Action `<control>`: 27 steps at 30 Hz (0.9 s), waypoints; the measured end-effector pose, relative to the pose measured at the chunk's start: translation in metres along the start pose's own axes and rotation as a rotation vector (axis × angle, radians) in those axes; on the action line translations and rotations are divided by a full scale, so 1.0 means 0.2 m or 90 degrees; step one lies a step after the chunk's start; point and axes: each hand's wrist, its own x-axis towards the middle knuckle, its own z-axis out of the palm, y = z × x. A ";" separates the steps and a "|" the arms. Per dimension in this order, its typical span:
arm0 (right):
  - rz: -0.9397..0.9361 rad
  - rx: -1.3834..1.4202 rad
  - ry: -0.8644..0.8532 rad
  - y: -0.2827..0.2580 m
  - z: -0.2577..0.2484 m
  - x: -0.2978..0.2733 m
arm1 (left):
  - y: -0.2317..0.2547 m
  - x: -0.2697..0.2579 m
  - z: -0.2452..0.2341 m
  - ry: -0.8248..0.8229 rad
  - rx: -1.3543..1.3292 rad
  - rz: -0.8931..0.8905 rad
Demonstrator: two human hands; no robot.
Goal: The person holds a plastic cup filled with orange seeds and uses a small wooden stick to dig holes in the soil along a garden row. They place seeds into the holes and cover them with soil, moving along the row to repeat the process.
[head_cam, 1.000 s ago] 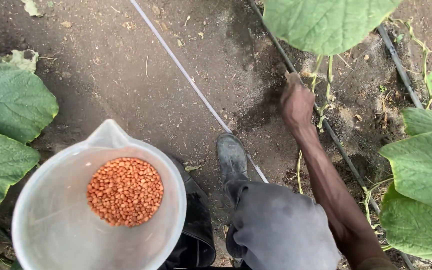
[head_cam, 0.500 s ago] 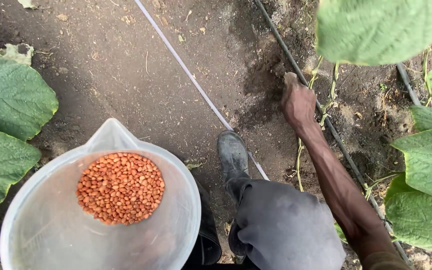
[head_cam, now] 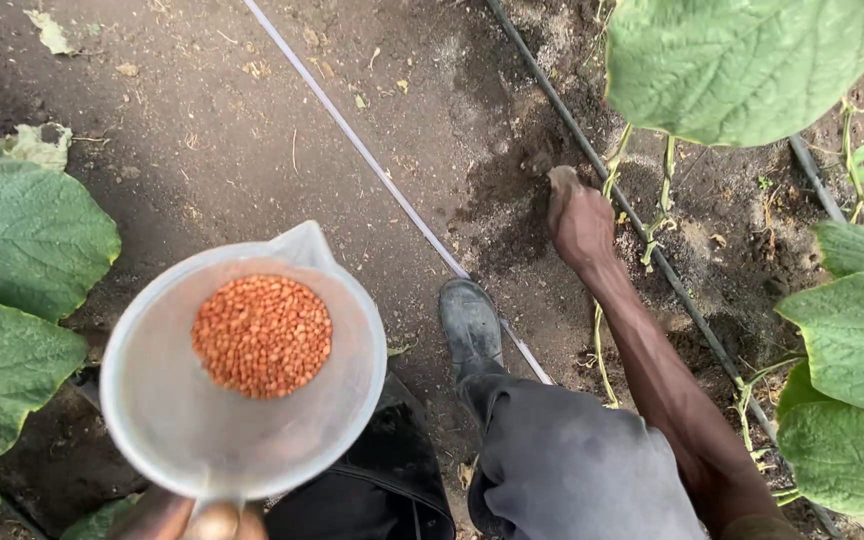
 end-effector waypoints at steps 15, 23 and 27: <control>-0.053 0.117 0.011 -0.30 -0.02 -0.10 | -0.24 0.79 0.78 -0.267 -0.190 0.059; -0.085 0.150 0.045 -0.47 -0.03 0.22 | -0.32 0.78 0.79 -0.247 -0.255 -0.065; -0.126 -0.001 0.168 -0.41 -0.08 0.47 | -0.39 0.76 0.79 -0.226 -0.296 -0.117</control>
